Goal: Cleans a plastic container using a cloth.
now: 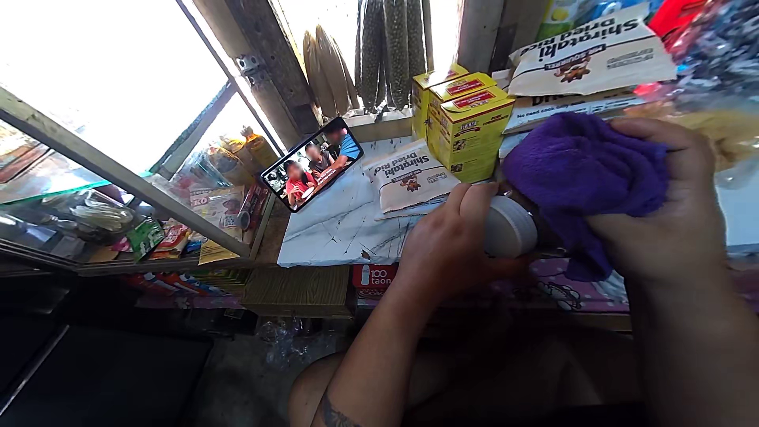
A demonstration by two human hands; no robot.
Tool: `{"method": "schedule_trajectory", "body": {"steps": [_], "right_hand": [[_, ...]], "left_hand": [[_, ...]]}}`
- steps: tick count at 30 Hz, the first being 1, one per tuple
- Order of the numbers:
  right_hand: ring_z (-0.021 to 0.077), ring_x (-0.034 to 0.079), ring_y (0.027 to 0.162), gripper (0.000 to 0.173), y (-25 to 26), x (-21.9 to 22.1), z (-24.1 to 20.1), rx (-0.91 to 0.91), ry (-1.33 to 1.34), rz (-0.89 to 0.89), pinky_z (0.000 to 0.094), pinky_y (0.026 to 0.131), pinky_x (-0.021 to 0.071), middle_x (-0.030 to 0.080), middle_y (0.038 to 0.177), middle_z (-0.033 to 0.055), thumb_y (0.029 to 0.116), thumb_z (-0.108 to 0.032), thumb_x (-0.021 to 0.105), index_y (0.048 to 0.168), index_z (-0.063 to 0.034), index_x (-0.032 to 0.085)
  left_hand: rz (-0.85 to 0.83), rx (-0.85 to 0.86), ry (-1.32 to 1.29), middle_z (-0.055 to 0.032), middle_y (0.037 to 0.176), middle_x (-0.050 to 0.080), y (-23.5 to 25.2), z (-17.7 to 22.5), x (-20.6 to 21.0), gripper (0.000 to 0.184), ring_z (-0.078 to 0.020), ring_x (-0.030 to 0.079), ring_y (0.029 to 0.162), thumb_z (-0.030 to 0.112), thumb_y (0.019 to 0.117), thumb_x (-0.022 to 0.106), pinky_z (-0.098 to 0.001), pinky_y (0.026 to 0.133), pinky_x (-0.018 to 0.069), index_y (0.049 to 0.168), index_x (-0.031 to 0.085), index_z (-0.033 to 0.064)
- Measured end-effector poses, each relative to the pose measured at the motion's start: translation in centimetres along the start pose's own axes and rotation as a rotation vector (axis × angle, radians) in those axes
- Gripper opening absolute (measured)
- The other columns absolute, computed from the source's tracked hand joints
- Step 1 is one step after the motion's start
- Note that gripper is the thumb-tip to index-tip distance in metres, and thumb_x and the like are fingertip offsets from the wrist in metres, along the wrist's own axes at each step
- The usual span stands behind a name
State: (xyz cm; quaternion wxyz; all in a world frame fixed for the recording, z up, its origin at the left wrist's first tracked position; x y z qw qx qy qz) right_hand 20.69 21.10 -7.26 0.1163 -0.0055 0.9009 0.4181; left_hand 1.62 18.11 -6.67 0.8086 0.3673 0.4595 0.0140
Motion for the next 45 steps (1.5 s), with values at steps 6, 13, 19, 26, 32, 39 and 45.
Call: {"method": "schedule_trajectory", "body": {"steps": [6,13,19,26,32,39,45], "right_hand": [[0.0009,0.053,0.128,0.076,0.12,0.19,-0.03,0.025,-0.025,-0.063,0.0212,0.109,0.0453,0.054,0.139,-0.0014,0.0846,-0.03,0.077,0.147,-0.0102,0.039],[0.0031,0.055,0.127,0.06,0.01,-0.06,-0.02,0.012,-0.021,-0.001,0.0238,0.109,0.0466,0.055,0.138,0.0002,0.0935,-0.02,0.067,0.145,-0.0068,0.041],[0.0032,0.052,0.129,0.074,0.02,0.12,-0.11,0.005,-0.051,-0.025,0.0226,0.11,0.0448,0.053,0.141,0.0023,0.086,-0.025,0.075,0.148,-0.0064,0.038],[0.0029,0.052,0.13,0.079,0.02,0.1,0.03,0.032,-0.032,-0.043,0.0225,0.111,0.0443,0.052,0.142,0.0008,0.0842,-0.029,0.077,0.149,-0.0088,0.036],[0.0035,0.053,0.129,0.073,-0.02,0.15,0.03,0.035,-0.003,-0.036,0.0228,0.109,0.0459,0.054,0.14,0.0001,0.086,-0.023,0.074,0.148,-0.0093,0.038],[0.0028,0.055,0.126,0.07,-0.01,0.11,0.08,0.014,-0.029,-0.028,0.0223,0.108,0.0466,0.055,0.139,0.001,0.0879,-0.024,0.073,0.147,-0.0077,0.039],[0.0036,0.055,0.127,0.066,-0.06,0.12,0.01,0.0,-0.041,-0.021,0.0238,0.109,0.0464,0.055,0.139,0.0017,0.0908,-0.023,0.071,0.147,-0.0068,0.04]], "left_hand": [[0.009,0.004,-0.011,-0.01,0.108,0.066,0.02,0.02,-0.07,0.076,-0.0182,0.069,0.087,0.045,0.0697,0.088,-0.0358,0.066,0.0591,0.127,0.062,0.0023],[-0.011,-0.01,-0.012,-0.0109,0.111,0.066,-0.02,-0.04,-0.02,0.079,-0.0196,0.069,0.09,0.046,0.0691,0.089,-0.0377,0.068,0.0598,0.129,0.06,0.0022],[-0.003,-0.002,-0.008,-0.0104,0.108,0.066,0.0,0.01,-0.03,0.078,-0.0188,0.069,0.088,0.045,0.0698,0.088,-0.037,0.068,0.0595,0.128,0.061,0.0011],[-0.004,-0.005,-0.008,-0.0102,0.109,0.066,0.01,-0.03,0.01,0.079,-0.0184,0.069,0.088,0.045,0.0685,0.089,-0.0366,0.068,0.0595,0.128,0.061,0.0017],[-0.009,-0.007,-0.004,-0.0101,0.109,0.066,0.02,-0.01,0.0,0.079,-0.0184,0.068,0.089,0.045,0.0694,0.088,-0.0363,0.068,0.0594,0.129,0.061,0.0016],[-0.012,-0.013,0.003,-0.0098,0.109,0.066,0.02,0.0,-0.03,0.079,-0.0182,0.068,0.089,0.046,0.0693,0.088,-0.036,0.069,0.0593,0.129,0.061,0.002],[0.006,0.009,-0.013,-0.0113,0.112,0.066,-0.04,-0.03,-0.02,0.079,-0.0195,0.069,0.089,0.044,0.0691,0.089,-0.0371,0.068,0.0598,0.129,0.061,0.0014]]}}
Point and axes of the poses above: each hand's wrist, its own y-axis towards the middle knuckle, its own x-axis out of the palm, z = x × y, the point moved 4 cm from there along y, towards the middle knuckle
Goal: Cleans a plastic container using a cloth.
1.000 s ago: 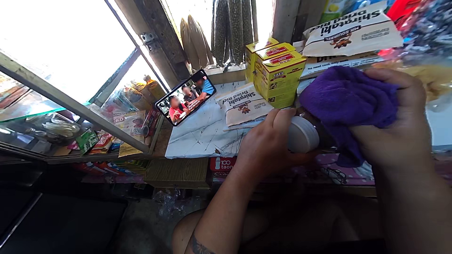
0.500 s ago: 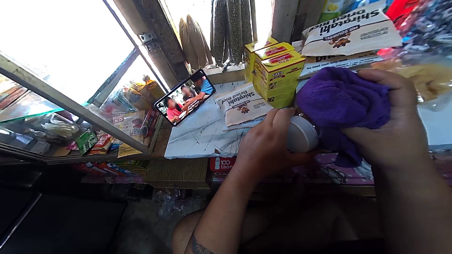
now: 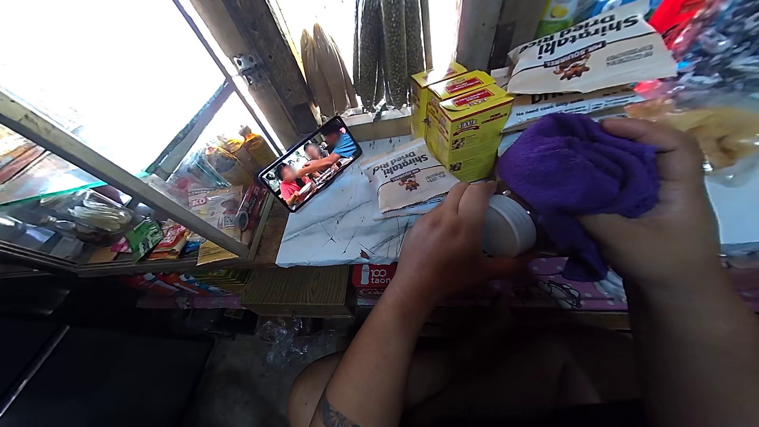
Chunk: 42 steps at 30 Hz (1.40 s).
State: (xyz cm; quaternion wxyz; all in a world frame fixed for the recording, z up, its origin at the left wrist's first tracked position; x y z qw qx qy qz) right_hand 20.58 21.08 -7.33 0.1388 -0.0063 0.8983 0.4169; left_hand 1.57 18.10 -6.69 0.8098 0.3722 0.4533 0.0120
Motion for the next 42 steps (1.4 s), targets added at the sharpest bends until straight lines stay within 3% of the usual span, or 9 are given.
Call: {"method": "schedule_trajectory", "body": {"steps": [21,27,34,42], "right_hand": [[0.0039,0.055,0.127,0.066,-0.09,0.06,-0.07,-0.001,-0.012,0.017,0.0233,0.109,0.0464,0.055,0.138,0.0014,0.0896,-0.023,0.071,0.145,-0.0065,0.04],[0.0034,0.052,0.129,0.077,0.03,0.13,-0.04,-0.023,0.005,-0.031,0.0235,0.111,0.0446,0.053,0.14,-0.0002,0.0841,-0.032,0.079,0.146,-0.0092,0.04],[0.0035,0.056,0.126,0.063,0.02,-0.07,-0.05,0.005,0.019,-0.011,0.0236,0.108,0.0474,0.056,0.138,-0.0003,0.0919,-0.022,0.07,0.146,-0.0078,0.04],[0.0035,0.054,0.128,0.068,0.04,-0.02,0.02,-0.003,0.032,-0.013,0.0228,0.109,0.0461,0.055,0.139,-0.0003,0.0884,-0.025,0.074,0.146,-0.0082,0.04]], "left_hand": [[-0.001,0.009,0.008,-0.0105,0.11,0.066,0.03,0.05,-0.02,0.077,-0.0187,0.069,0.089,0.044,0.0697,0.088,-0.0367,0.067,0.0596,0.128,0.061,0.0012],[-0.002,-0.002,0.0,-0.0107,0.11,0.066,0.02,0.08,-0.13,0.077,-0.0188,0.069,0.088,0.044,0.0681,0.089,-0.0366,0.066,0.0593,0.126,0.062,0.0022],[-0.008,-0.006,-0.002,-0.0104,0.11,0.066,0.07,0.05,-0.03,0.078,-0.0188,0.068,0.088,0.045,0.0693,0.088,-0.0364,0.066,0.0591,0.128,0.061,0.0019],[0.0,0.002,0.007,-0.01,0.108,0.065,0.01,0.06,-0.03,0.078,-0.0187,0.068,0.087,0.045,0.0687,0.088,-0.0362,0.066,0.059,0.128,0.061,0.0012]]}}
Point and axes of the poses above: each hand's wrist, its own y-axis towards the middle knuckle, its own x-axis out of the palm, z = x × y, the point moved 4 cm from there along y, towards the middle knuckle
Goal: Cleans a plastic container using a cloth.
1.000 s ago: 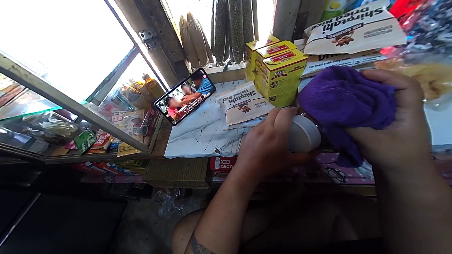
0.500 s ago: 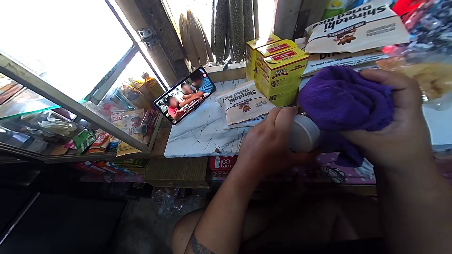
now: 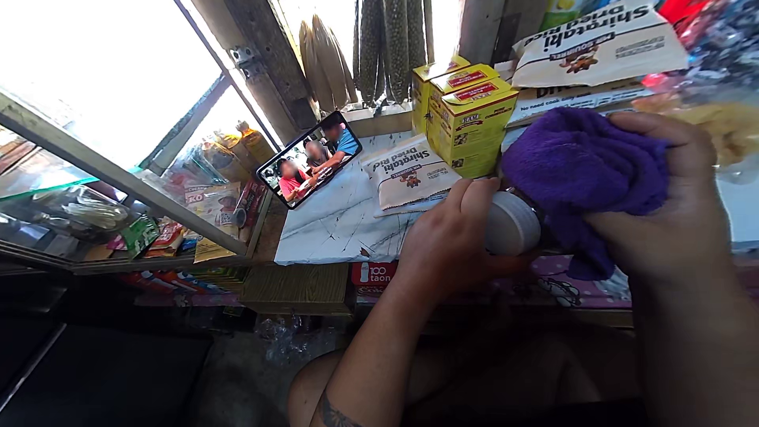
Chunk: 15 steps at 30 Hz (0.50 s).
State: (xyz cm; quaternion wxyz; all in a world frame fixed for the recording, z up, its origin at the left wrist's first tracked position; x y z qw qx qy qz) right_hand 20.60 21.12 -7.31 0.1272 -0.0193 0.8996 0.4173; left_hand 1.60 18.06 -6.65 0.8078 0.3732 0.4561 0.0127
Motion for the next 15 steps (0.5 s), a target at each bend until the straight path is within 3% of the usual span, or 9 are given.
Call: {"method": "schedule_trajectory", "body": {"steps": [5,10,15], "right_hand": [[0.0027,0.049,0.133,0.081,0.14,0.05,0.13,-0.006,-0.007,-0.095,0.0227,0.112,0.0433,0.051,0.144,-0.0021,0.0845,-0.035,0.078,0.149,-0.0124,0.035],[0.0017,0.055,0.126,0.063,0.05,-0.03,-0.1,0.008,0.001,-0.021,0.0225,0.108,0.0467,0.055,0.138,-0.0024,0.0919,-0.023,0.069,0.146,-0.0091,0.04],[0.0045,0.054,0.127,0.054,-0.13,-0.02,-0.04,-0.079,-0.05,0.065,0.0256,0.11,0.0454,0.055,0.138,0.0041,0.0956,-0.016,0.062,0.143,-0.0013,0.041]], "left_hand": [[0.0,-0.002,0.0,-0.0115,0.108,0.066,0.03,-0.01,-0.07,0.078,-0.0197,0.069,0.087,0.044,0.067,0.089,-0.0368,0.066,0.0591,0.126,0.061,0.0008],[-0.005,-0.012,0.003,-0.0103,0.11,0.066,0.07,0.0,0.01,0.078,-0.019,0.069,0.089,0.046,0.0686,0.089,-0.0367,0.067,0.0596,0.128,0.062,0.0024],[0.008,0.013,0.028,-0.0096,0.106,0.065,-0.04,0.1,0.11,0.077,-0.0188,0.068,0.085,0.045,0.0686,0.089,-0.0364,0.064,0.059,0.128,0.062,0.0024]]}}
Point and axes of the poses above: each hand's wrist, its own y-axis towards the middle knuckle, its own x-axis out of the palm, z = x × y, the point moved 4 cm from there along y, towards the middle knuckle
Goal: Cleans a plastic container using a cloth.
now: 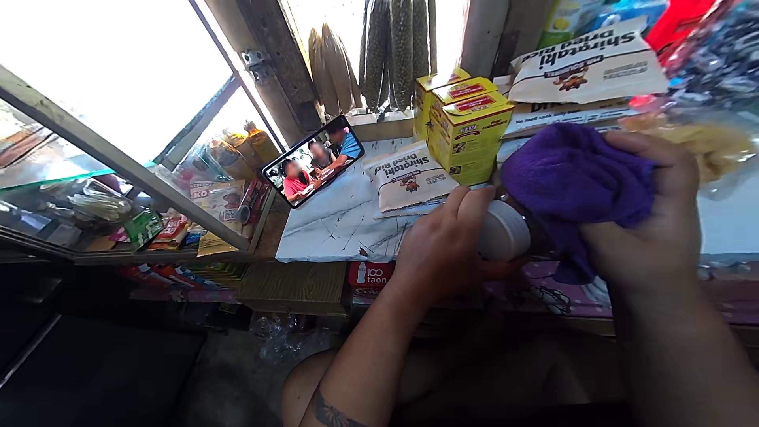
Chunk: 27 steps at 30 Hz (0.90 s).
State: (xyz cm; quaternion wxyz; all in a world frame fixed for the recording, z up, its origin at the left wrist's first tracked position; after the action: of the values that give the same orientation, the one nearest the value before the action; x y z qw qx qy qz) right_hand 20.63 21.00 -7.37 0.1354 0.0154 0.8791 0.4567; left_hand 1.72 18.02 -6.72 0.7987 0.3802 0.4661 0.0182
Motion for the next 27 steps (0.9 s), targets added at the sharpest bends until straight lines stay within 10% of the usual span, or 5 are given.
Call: {"method": "schedule_trajectory", "body": {"steps": [6,11,16,23,27], "right_hand": [[0.0042,0.054,0.129,0.065,-0.9,-0.1,-0.2,-0.064,0.055,0.082,0.0282,0.111,0.0454,0.056,0.139,-0.0011,0.0886,-0.019,0.073,0.144,-0.0072,0.043],[-0.0013,0.055,0.124,0.072,-3.8,-0.8,-2.8,0.089,0.217,0.095,0.0238,0.109,0.0465,0.059,0.134,-0.0072,0.0869,-0.023,0.076,0.145,-0.0028,0.039],[-0.0017,0.064,0.108,0.043,-6.6,-0.6,-4.4,0.351,0.446,-0.202,0.0213,0.096,0.0536,0.071,0.114,-0.0069,0.0873,-0.03,0.078,0.122,-0.0066,0.067],[0.0031,0.07,0.093,0.016,-7.9,1.8,-3.7,0.626,0.803,0.044,0.0228,0.085,0.0585,0.076,0.101,-0.0082,0.0938,-0.021,0.069,0.11,-0.0182,0.07],[0.0067,0.069,0.104,0.025,-6.7,0.0,-2.8,0.595,0.866,0.199,0.0273,0.094,0.0579,0.075,0.109,-0.0049,0.0992,-0.032,0.062,0.118,-0.0161,0.065]], "left_hand": [[0.216,0.169,0.066,-0.0133,0.095,0.067,-1.8,1.6,-0.1,0.074,-0.0252,0.067,0.078,0.031,0.0636,0.09,-0.0404,0.063,0.0569,0.126,0.065,0.0001],[0.264,0.304,0.1,-0.0136,0.099,0.071,-5.8,4.6,-2.4,0.055,-0.0258,0.069,0.083,0.041,0.0853,0.074,-0.0388,0.073,0.0562,0.126,0.064,0.005],[0.21,0.356,0.132,-0.0098,0.101,0.068,-8.7,5.9,-4.4,0.041,-0.022,0.064,0.08,0.038,0.0978,0.063,-0.033,0.073,0.0519,0.129,0.06,0.0111],[0.082,-0.057,-0.193,-0.0113,0.146,0.054,-15.5,2.4,-5.8,0.072,-0.0178,0.06,0.125,0.053,0.0916,0.07,-0.0345,0.1,0.0539,0.147,0.043,0.0164],[-0.058,-0.382,0.257,-0.0062,0.132,0.068,-28.1,-4.4,-5.5,0.044,-0.0262,0.064,0.123,0.047,0.0957,0.062,-0.0561,0.106,0.0476,0.128,0.071,0.019]]}}
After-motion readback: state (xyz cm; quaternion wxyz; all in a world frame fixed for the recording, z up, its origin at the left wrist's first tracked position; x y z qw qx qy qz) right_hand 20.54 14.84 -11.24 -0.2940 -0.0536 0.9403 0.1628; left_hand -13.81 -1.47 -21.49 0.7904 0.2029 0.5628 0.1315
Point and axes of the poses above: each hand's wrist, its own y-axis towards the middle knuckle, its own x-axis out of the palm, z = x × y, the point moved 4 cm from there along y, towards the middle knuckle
